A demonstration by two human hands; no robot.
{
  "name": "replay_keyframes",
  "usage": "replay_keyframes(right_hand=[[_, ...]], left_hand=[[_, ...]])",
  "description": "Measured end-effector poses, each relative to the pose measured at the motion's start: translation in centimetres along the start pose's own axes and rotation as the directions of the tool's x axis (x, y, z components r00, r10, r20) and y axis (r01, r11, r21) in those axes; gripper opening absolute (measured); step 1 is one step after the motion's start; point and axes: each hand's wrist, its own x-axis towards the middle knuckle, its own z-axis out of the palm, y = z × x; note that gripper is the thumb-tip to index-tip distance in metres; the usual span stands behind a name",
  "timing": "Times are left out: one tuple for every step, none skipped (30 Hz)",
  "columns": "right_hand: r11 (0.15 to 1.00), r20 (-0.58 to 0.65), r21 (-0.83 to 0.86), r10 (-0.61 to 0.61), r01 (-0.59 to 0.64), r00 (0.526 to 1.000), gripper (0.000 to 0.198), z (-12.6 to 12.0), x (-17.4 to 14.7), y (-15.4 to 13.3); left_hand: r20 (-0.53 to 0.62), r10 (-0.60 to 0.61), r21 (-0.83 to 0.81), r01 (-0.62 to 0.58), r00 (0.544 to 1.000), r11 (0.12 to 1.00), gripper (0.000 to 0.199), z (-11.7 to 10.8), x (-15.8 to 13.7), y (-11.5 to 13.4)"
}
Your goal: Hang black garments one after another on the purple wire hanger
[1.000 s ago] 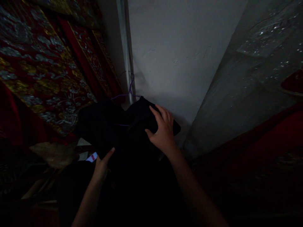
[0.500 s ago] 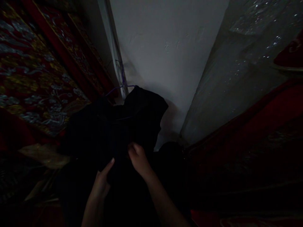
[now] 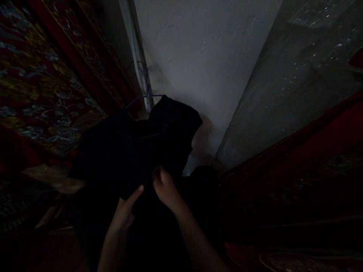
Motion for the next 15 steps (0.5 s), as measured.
replay_keyframes(right_hand=[[1.000, 0.015, -0.006, -0.004, 0.004, 1.000, 0.016, 0.00, -0.02, -0.03], [1.000, 0.027, -0.006, -0.007, 0.007, 1.000, 0.017, 0.03, -0.03, -0.04], [1.000, 0.034, -0.001, -0.011, 0.011, 0.999, 0.018, 0.08, -0.02, -0.04], [1.000, 0.034, 0.005, -0.014, 0.014, 0.999, 0.019, 0.13, 0.00, -0.04], [1.000, 0.026, 0.011, -0.016, 0.016, 1.000, 0.019, 0.19, 0.02, -0.04], [1.000, 0.014, 0.014, -0.018, 0.018, 1.000, 0.020, 0.24, 0.03, -0.04], [1.000, 0.002, 0.015, -0.020, 0.020, 1.000, 0.021, 0.27, 0.03, -0.05], [1.000, -0.006, 0.016, -0.021, 0.021, 1.000, 0.022, 0.29, 0.03, -0.07], [1.000, -0.006, 0.018, -0.022, 0.022, 1.000, 0.023, 0.30, 0.02, -0.09], [0.999, 0.000, 0.022, -0.024, 0.024, 1.000, 0.023, 0.30, 0.01, -0.12], [0.999, 0.006, 0.027, -0.028, 0.028, 1.000, 0.023, 0.30, 0.01, -0.16], [0.999, 0.010, 0.032, -0.033, 0.033, 0.999, 0.024, 0.30, 0.01, -0.21], [0.999, 0.009, 0.035, -0.037, 0.037, 0.999, 0.024, 0.31, 0.01, -0.27], [0.998, 0.003, 0.039, -0.039, 0.039, 0.999, 0.024, 0.34, 0.00, -0.33], [0.998, -0.004, 0.042, -0.040, 0.040, 0.999, 0.025, 0.38, -0.03, -0.42]], left_hand=[[0.004, 0.010, 0.012, -0.010, 1.000, 1.000, 0.060, 0.06, -0.09, 0.01], [0.008, 0.018, 0.022, -0.018, 1.000, 1.000, 0.061, 0.11, -0.17, -0.01], [0.009, 0.023, 0.031, -0.023, 1.000, 0.999, 0.063, 0.16, -0.23, -0.04], [0.013, 0.029, 0.040, -0.029, 1.000, 0.999, 0.065, 0.19, -0.26, -0.10], [0.019, 0.035, 0.046, -0.036, 0.999, 0.998, 0.066, 0.20, -0.27, -0.17], [0.024, 0.044, 0.052, -0.045, 0.999, 0.998, 0.066, 0.20, -0.25, -0.26], [0.032, 0.054, 0.057, -0.055, 0.998, 0.997, 0.066, 0.17, -0.22, -0.35], [0.038, 0.063, 0.061, -0.065, 0.997, 0.996, 0.066, 0.14, -0.18, -0.45], [0.042, 0.070, 0.066, -0.073, 0.997, 0.995, 0.066, 0.10, -0.14, -0.53], [0.045, 0.076, 0.071, -0.079, 0.996, 0.994, 0.067, 0.06, -0.10, -0.59], [0.047, 0.079, 0.076, -0.083, 0.996, 0.994, 0.069, 0.04, -0.08, -0.63], [0.050, 0.081, 0.081, -0.085, 0.995, 0.993, 0.070, 0.02, -0.08, -0.65], [0.051, 0.084, 0.086, -0.088, 0.995, 0.992, 0.071, 0.01, -0.09, -0.65], [0.052, 0.088, 0.092, -0.092, 0.995, 0.991, 0.071, 0.01, -0.11, -0.63], [0.057, 0.093, 0.098, -0.098, 0.994, 0.990, 0.071, 0.01, -0.14, -0.62]])
